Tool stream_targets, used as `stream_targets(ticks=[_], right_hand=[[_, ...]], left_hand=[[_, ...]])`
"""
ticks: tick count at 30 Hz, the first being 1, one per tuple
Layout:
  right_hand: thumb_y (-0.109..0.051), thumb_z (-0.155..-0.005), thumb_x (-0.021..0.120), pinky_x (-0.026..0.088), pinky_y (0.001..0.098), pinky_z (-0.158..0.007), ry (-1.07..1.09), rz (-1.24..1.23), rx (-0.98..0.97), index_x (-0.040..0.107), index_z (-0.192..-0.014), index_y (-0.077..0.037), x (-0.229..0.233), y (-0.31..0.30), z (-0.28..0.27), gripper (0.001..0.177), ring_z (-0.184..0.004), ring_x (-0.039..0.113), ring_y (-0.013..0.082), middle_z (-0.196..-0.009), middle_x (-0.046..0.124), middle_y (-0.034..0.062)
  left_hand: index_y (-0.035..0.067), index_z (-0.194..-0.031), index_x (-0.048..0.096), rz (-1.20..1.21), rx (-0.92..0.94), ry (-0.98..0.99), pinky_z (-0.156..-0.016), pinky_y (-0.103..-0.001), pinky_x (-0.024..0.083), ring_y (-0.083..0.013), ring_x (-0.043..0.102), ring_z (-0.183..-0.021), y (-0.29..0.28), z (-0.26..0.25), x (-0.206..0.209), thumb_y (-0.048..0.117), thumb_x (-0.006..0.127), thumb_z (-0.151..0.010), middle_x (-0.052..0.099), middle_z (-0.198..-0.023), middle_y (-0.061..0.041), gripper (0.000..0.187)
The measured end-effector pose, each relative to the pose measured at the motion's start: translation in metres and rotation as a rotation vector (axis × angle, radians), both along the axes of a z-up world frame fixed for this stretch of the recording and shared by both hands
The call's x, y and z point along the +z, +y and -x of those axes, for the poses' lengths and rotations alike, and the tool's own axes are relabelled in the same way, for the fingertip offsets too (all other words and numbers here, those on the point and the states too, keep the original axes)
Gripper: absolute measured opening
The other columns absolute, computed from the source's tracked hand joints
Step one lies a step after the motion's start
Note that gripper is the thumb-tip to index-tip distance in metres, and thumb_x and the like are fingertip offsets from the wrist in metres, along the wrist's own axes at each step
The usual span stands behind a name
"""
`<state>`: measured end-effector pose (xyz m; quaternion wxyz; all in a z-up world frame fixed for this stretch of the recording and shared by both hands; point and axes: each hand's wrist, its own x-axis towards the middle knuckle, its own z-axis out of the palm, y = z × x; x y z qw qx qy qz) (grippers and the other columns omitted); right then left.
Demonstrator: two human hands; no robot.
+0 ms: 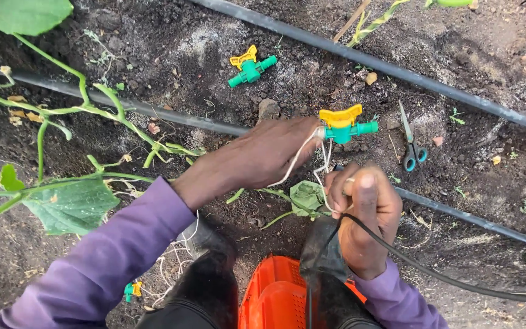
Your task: Installing small plastic irrigation valves onto a main water line in a garden bed, securing them with string.
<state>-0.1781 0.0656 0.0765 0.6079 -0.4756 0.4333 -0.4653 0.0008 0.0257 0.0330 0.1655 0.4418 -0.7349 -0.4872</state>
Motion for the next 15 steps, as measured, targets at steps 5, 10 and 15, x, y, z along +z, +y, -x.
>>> stream_targets(ticks=[5,10,15], right_hand=[[-0.031,-0.109,0.045,0.029,0.0255,-0.053,-0.146,-0.152,0.058,0.045,-0.083,-0.012,0.004,-0.018,-0.005,0.032,-0.05,0.031,0.0097,-0.062,0.038,-0.0004],[-0.031,-0.108,0.049,0.028,0.0229,-0.056,-0.308,-0.341,0.23,0.051,-0.087,-0.014,0.002,-0.06,0.0,0.027,-0.056,0.031,0.0066,-0.067,0.039,-0.0052],[-0.023,-0.11,0.046,0.042,0.0244,-0.065,-0.451,-0.579,0.535,0.051,-0.087,-0.011,-0.002,-0.103,-0.011,0.027,-0.055,0.038,0.0083,-0.067,0.043,-0.0037]], left_hand=[[0.009,-0.101,0.046,0.06,-0.033,-0.285,-0.06,-0.049,0.045,-0.0277,0.054,-0.061,0.002,0.016,-0.024,0.018,0.03,-0.109,0.058,-0.081,-0.012,0.02],[0.013,-0.103,0.043,0.102,-0.119,-0.47,-0.061,-0.042,0.05,-0.0205,0.05,-0.057,0.008,0.026,-0.044,0.018,0.027,-0.114,0.054,-0.073,-0.006,0.019],[0.017,-0.097,0.044,0.192,-0.123,-0.549,-0.045,-0.038,0.047,-0.0177,0.051,-0.048,0.012,0.027,-0.053,0.023,0.028,-0.116,0.051,-0.068,-0.005,0.026]])
